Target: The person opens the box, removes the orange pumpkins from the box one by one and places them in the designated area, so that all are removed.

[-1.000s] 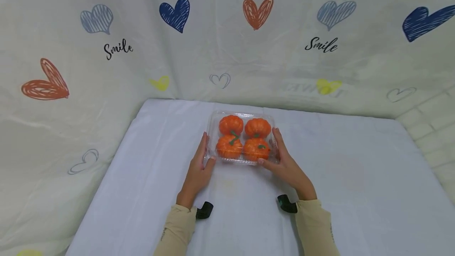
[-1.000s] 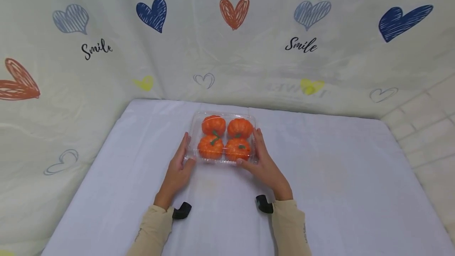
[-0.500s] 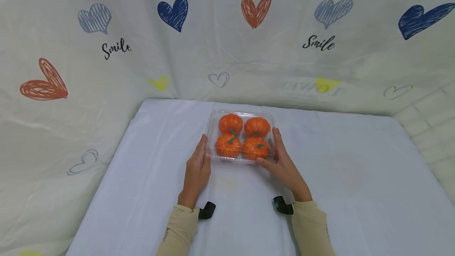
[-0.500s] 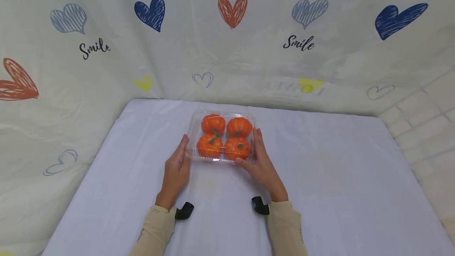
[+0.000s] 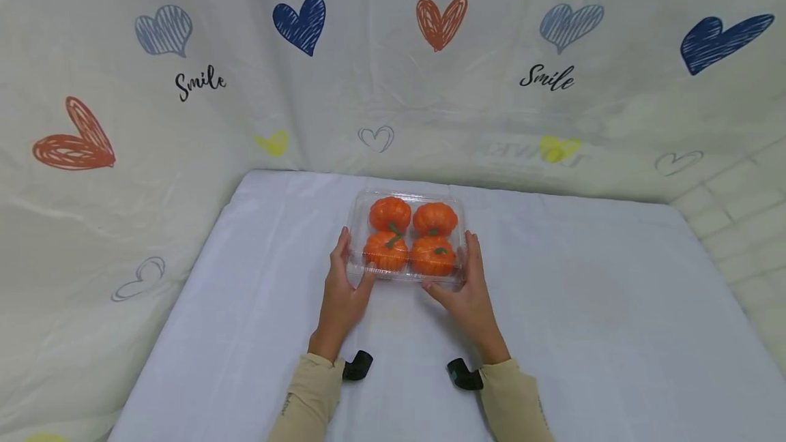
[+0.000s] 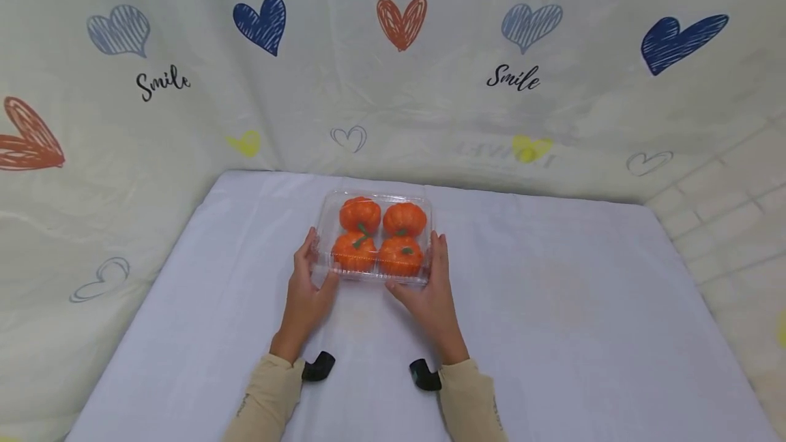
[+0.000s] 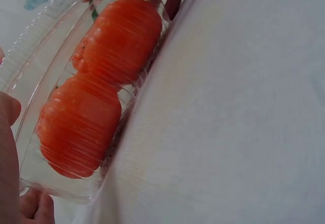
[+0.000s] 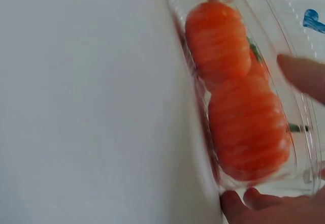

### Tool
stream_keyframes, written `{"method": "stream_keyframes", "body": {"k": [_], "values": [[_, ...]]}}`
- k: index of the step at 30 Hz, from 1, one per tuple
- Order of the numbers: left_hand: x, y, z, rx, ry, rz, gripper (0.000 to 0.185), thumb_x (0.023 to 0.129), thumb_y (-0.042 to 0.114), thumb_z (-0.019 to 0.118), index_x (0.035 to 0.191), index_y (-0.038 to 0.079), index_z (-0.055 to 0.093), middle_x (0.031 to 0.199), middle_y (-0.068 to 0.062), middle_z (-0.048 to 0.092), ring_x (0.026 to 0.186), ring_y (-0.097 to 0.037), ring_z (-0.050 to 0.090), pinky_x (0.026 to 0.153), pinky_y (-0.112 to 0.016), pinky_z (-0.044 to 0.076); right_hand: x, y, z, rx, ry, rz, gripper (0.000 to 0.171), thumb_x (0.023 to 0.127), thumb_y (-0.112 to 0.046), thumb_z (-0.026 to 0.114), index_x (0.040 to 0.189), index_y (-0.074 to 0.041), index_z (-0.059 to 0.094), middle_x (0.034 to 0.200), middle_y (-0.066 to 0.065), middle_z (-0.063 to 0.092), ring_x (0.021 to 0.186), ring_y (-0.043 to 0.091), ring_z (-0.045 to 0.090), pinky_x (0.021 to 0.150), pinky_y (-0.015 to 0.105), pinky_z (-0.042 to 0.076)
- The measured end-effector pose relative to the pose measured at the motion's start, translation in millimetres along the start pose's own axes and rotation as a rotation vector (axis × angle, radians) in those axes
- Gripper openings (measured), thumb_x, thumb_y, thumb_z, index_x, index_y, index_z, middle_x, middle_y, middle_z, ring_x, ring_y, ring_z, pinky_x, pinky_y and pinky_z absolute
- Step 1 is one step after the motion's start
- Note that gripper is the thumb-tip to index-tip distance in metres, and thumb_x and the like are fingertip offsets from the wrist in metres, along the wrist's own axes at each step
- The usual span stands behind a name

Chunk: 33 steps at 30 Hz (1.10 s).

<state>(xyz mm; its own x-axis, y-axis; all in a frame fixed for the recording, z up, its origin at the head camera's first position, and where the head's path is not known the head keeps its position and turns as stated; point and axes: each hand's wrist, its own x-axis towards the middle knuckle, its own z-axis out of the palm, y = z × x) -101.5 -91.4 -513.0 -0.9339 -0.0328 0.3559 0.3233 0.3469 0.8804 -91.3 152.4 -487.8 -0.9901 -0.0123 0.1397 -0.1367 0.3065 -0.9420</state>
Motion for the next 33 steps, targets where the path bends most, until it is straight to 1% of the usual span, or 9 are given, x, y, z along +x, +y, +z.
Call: {"method": "stream_keyframes", "body": {"k": [5, 10, 16, 19, 22, 24, 28, 30, 33], "values": [[-0.1, -1.0, 0.6, 0.014, 0.011, 0.001, 0.077, 0.104, 0.020, 0.066, 0.167, 0.007, 0.023, 0.176, -0.006, 0.024, 0.157, -0.027, 0.033, 0.125, -0.040, 0.030, -1, 4, 6, 0.072, 0.033, 0.014, 0.110, 0.094, -0.012, 0.084, 0.174, -0.018, 0.009, 0.179, 0.008, 0.008, 0.160, 0.037, 0.023, 0.124, 0.065, 0.027], [0.5, -1.4, 0.9, 0.014, 0.012, -0.021, 0.074, 0.105, 0.019, 0.064, 0.166, 0.005, 0.024, 0.176, -0.006, 0.024, 0.157, -0.026, 0.033, 0.125, -0.041, 0.030, -1, 5, 6, 0.113, 0.034, 0.050, 0.098, 0.103, -0.011, 0.074, 0.175, -0.024, 0.008, 0.180, 0.002, 0.008, 0.162, 0.031, 0.022, 0.123, 0.060, 0.031], [1.2, 0.0, 2.2, 0.009, 0.006, -0.038, 0.074, 0.106, 0.020, 0.064, 0.167, 0.006, 0.023, 0.176, -0.007, 0.023, 0.157, -0.028, 0.033, 0.125, -0.042, 0.030, 1, 1, -2, 0.165, -0.027, 0.083, 0.085, 0.110, -0.009, 0.057, 0.174, -0.026, 0.003, 0.180, -0.002, -0.002, 0.164, 0.024, 0.010, 0.124, 0.055, 0.032], [1.2, 1.2, 2.1, 0.011, 0.004, -0.049, 0.075, 0.107, 0.021, 0.064, 0.167, 0.007, 0.022, 0.176, -0.006, 0.022, 0.157, -0.027, 0.033, 0.125, -0.042, 0.030, 3, 1, -6, 0.167, -0.060, 0.075, 0.082, 0.111, -0.006, 0.052, 0.174, -0.025, 0.001, 0.180, -0.002, -0.004, 0.164, 0.026, 0.010, 0.124, 0.052, 0.029], [1.3, 2.0, 1.6, 0.009, 0.002, -0.056, 0.075, 0.107, 0.022, 0.063, 0.168, 0.008, 0.022, 0.177, -0.006, 0.022, 0.158, -0.027, 0.033, 0.125, -0.043, 0.030, 4, 2, -8, 0.164, -0.078, 0.058, 0.080, 0.112, -0.004, 0.048, 0.174, -0.021, 0.001, 0.180, -0.001, -0.005, 0.164, 0.027, 0.011, 0.125, 0.044, 0.027], [1.8, 2.0, 1.5, 0.006, 0.003, -0.057, 0.074, 0.107, 0.021, 0.062, 0.168, 0.008, 0.022, 0.177, -0.006, 0.022, 0.158, -0.028, 0.032, 0.125, -0.044, 0.029, 4, 3, -10, 0.171, -0.076, 0.042, 0.075, 0.113, -0.004, 0.045, 0.173, -0.017, 0.004, 0.180, 0.001, -0.003, 0.163, 0.028, 0.014, 0.125, 0.035, 0.027], [2.8, 1.2, 1.9, -0.005, 0.008, -0.059, 0.074, 0.107, 0.020, 0.062, 0.168, 0.008, 0.022, 0.176, -0.007, 0.022, 0.158, -0.028, 0.032, 0.126, -0.045, 0.029, 5, 6, -13, 0.188, -0.062, 0.024, 0.064, 0.115, -0.006, 0.040, 0.172, -0.010, 0.011, 0.180, 0.003, 0.003, 0.162, 0.028, 0.019, 0.118, 0.018, 0.030], [2.9, 1.3, 2.1, -0.010, 0.013, -0.061, 0.075, 0.107, 0.020, 0.062, 0.168, 0.008, 0.022, 0.176, -0.006, 0.023, 0.157, -0.028, 0.033, 0.126, -0.045, 0.029, 5, 7, -14, 0.194, -0.055, 0.020, 0.063, 0.116, -0.008, 0.041, 0.172, -0.010, 0.013, 0.180, 0.003, 0.006, 0.161, 0.028, 0.021, 0.115, 0.015, 0.032], [3.2, 1.6, 2.5, -0.020, 0.029, -0.056, 0.077, 0.105, 0.017, 0.064, 0.169, 0.009, 0.022, 0.175, -0.006, 0.026, 0.157, -0.027, 0.034, 0.126, -0.044, 0.030, 5, 7, -15, 0.186, -0.040, 0.005, 0.064, 0.114, -0.006, 0.046, 0.172, -0.009, 0.018, 0.179, 0.007, 0.011, 0.161, 0.030, 0.023, 0.113, 0.015, 0.035]]}}
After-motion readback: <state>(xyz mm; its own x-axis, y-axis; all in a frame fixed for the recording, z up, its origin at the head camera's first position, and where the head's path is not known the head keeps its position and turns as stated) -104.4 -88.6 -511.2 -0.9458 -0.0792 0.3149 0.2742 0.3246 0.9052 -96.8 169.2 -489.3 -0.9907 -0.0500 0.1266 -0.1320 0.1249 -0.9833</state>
